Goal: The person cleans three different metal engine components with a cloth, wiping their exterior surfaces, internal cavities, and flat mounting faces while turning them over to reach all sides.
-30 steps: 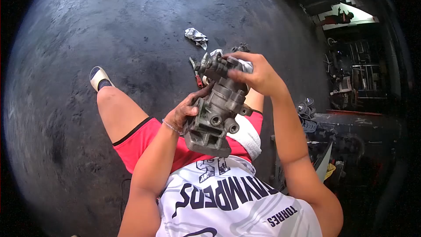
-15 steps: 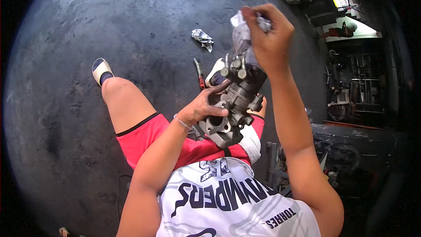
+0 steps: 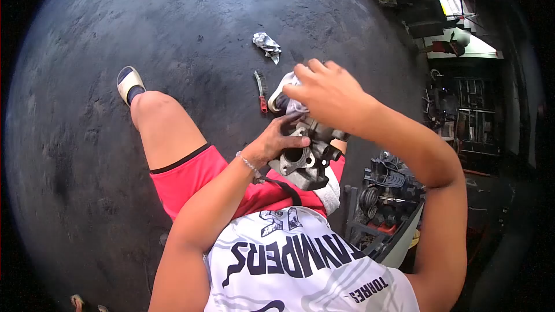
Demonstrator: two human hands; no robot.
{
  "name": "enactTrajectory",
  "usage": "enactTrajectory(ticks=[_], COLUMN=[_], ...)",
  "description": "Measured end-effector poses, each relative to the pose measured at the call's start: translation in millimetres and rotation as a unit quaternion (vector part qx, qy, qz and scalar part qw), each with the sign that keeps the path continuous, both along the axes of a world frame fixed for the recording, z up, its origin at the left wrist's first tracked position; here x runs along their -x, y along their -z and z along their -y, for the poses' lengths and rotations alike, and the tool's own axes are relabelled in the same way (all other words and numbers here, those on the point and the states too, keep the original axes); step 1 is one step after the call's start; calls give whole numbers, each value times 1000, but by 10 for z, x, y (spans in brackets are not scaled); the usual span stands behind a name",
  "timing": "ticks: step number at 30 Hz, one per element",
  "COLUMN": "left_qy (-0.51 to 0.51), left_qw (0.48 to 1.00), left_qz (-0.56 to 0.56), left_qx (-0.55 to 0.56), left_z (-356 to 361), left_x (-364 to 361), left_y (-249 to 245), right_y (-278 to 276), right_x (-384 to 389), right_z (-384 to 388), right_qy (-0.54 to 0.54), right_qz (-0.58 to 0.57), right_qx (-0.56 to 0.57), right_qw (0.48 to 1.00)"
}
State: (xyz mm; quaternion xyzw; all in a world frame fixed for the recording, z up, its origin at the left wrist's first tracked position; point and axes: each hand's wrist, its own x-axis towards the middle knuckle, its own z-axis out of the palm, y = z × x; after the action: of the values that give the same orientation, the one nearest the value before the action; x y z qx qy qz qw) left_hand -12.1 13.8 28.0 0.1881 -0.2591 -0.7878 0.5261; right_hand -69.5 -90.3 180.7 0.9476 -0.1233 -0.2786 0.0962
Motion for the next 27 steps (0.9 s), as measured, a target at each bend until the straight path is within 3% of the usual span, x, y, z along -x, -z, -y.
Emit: enactTrajectory(ticks=[2, 4, 5, 7, 8, 11, 13, 15, 16, 19, 21, 23, 27], left_qy=[11, 16, 17, 28, 31, 69, 83, 106, 125, 125, 113, 105, 93], left_qw=[999, 999, 999, 999, 998, 995, 996, 989, 981, 979, 987, 984, 991], left_qz=[-30, -34, -42, 4, 49, 44, 10, -95, -142, -148, -108, -143, -83], left_qx=[8, 17, 26, 28, 32, 51, 44, 31, 50, 69, 48, 2, 41], left_z=[-6, 2, 6, -11, -14, 5, -3, -19, -32, -34, -90, -88, -15], left_x=[-28, 23, 46, 51, 38, -41, -48, -45, -56, -72, -83, -98, -140], left_y=[-102, -74, -57, -12, 3, -37, -18, -25, -63, -64, -61, -61, 4], right_y=[55, -5, -55, -127, -94, -94, -42, 28, -29, 49, 167, 145, -42], right_x=[-25, -169, -250, -349, -311, -349, -332, -281, -311, -335, -322, -393, -514], right_z=[59, 227, 259, 288, 314, 312, 367, 443, 429, 515, 599, 608, 531], right_qy=[5, -80, -74, 54, 39, 40, 40, 172, 235, 235, 239, 232, 184], right_qz=[-2, -113, -111, -148, -108, -140, -117, -94, -101, -114, -100, -76, -59], right_qx=[29, -81, -81, -239, -263, -251, -267, -391, -391, -369, -418, -402, -360], right_qw=[1000, 987, 988, 958, 958, 957, 956, 899, 884, 892, 871, 882, 912])
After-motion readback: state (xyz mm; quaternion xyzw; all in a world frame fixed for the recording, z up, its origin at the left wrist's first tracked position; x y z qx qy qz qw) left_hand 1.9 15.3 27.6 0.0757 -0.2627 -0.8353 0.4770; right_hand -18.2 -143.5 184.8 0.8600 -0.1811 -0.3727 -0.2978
